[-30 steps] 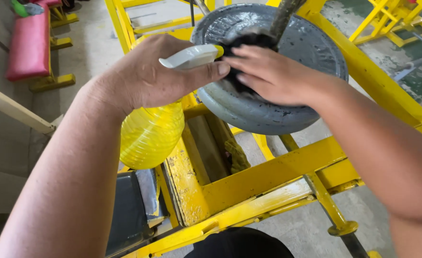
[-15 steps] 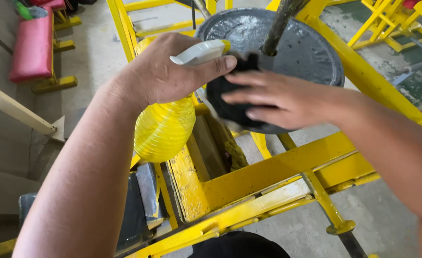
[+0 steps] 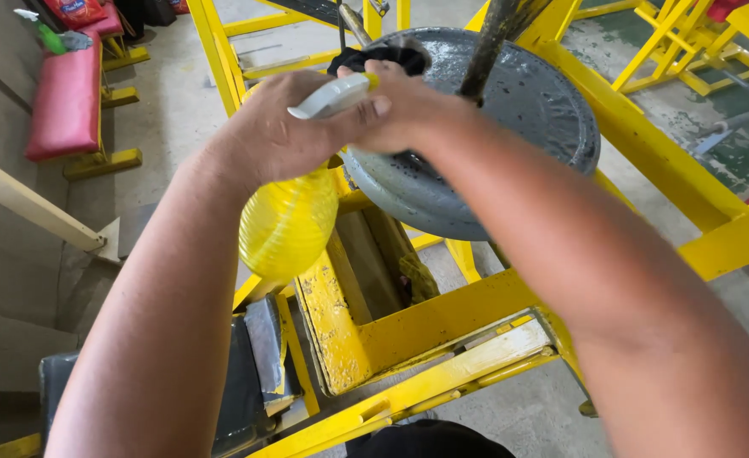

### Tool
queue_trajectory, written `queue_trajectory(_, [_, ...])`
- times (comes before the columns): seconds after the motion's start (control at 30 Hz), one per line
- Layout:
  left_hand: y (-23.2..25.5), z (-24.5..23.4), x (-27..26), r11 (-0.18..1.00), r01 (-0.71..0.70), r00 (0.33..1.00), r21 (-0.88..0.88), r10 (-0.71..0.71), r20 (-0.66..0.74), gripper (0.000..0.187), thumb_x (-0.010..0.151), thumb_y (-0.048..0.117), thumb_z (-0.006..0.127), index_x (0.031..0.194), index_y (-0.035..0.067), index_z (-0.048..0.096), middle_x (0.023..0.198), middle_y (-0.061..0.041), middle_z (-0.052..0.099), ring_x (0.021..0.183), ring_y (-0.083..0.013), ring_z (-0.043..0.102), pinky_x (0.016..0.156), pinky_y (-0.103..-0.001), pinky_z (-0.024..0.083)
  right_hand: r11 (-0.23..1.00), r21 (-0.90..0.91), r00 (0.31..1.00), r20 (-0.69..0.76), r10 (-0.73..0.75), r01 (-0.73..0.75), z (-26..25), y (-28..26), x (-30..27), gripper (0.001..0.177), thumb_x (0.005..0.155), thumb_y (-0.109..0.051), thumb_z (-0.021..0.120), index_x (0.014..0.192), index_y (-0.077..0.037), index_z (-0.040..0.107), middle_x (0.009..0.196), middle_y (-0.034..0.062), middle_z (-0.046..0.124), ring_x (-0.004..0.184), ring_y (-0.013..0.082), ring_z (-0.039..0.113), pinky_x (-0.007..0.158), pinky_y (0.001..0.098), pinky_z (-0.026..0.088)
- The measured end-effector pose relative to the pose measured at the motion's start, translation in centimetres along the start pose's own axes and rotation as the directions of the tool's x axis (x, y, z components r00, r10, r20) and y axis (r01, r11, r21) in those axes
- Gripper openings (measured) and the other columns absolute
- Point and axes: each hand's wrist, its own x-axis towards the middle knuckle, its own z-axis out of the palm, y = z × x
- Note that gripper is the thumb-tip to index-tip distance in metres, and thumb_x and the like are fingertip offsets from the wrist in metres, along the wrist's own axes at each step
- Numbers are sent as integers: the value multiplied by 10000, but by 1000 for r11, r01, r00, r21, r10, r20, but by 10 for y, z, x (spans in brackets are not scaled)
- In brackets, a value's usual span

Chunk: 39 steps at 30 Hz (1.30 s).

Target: Cleaning and wiping down a yellow leg press machine and weight plates in a gym.

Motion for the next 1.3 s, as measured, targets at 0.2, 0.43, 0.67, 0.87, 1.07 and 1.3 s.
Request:
queue_trajectory(0.2, [-39,18,52,949,-247,964,196,261,-45,712,917,722,558,1278,125,701,1188,-140,710,1118,-285,630,1003,-383,467,891,-297,928,-252,273,-343,15,-70,-49,704,780,-456,726,1312,-30,547,1208,173,559,1072,342,545,774,522,501])
queue_trajectory(0.43, [-8,-2,42,980,126,982,154,-145,119,872,770,810,443,1389,238,666,1301,-96,709,1228,-258,645,1071,-378,445,822,-412,805,-587,92,-394,31,-70,-66,316,871,-237,660,1134,-61,658,886,58,607,806,221,612,547,381,517])
queue_trajectory(0.67, [-9,13,29,994,102,990,49,-106,93,811,772,767,563,1345,202,661,1337,-100,678,1237,-210,624,1053,-355,444,897,-369,805,-593,-28,-241,20,-58,-98,157,956,-166,636,1061,-64,690,900,74,602,801,225,610,511,353,523])
queue_trajectory(0.87, [49,22,-4,964,263,948,41,-266,175,847,714,777,685,1339,211,614,1184,-87,774,1140,-192,711,1007,-348,498,907,-421,829,-514,-222,-18,-7,-42,-148,254,842,-156,658,1076,-63,686,975,118,606,846,250,610,597,337,554])
queue_trajectory(1.07, [84,49,-14,989,-104,957,110,69,283,698,763,720,606,1115,139,766,1004,-149,777,983,-285,733,856,-427,540,927,-302,890,-327,-318,221,-2,22,-196,387,764,-221,704,1133,-101,706,1027,106,662,967,330,650,826,437,570])
queue_trajectory(1.3, [150,105,13,940,-314,891,130,244,383,704,846,775,517,1127,164,723,754,-154,756,850,-326,754,849,-457,548,952,307,970,-226,86,-13,-1,96,-251,491,801,-358,776,1238,-165,663,1200,62,718,1099,274,690,949,390,544])
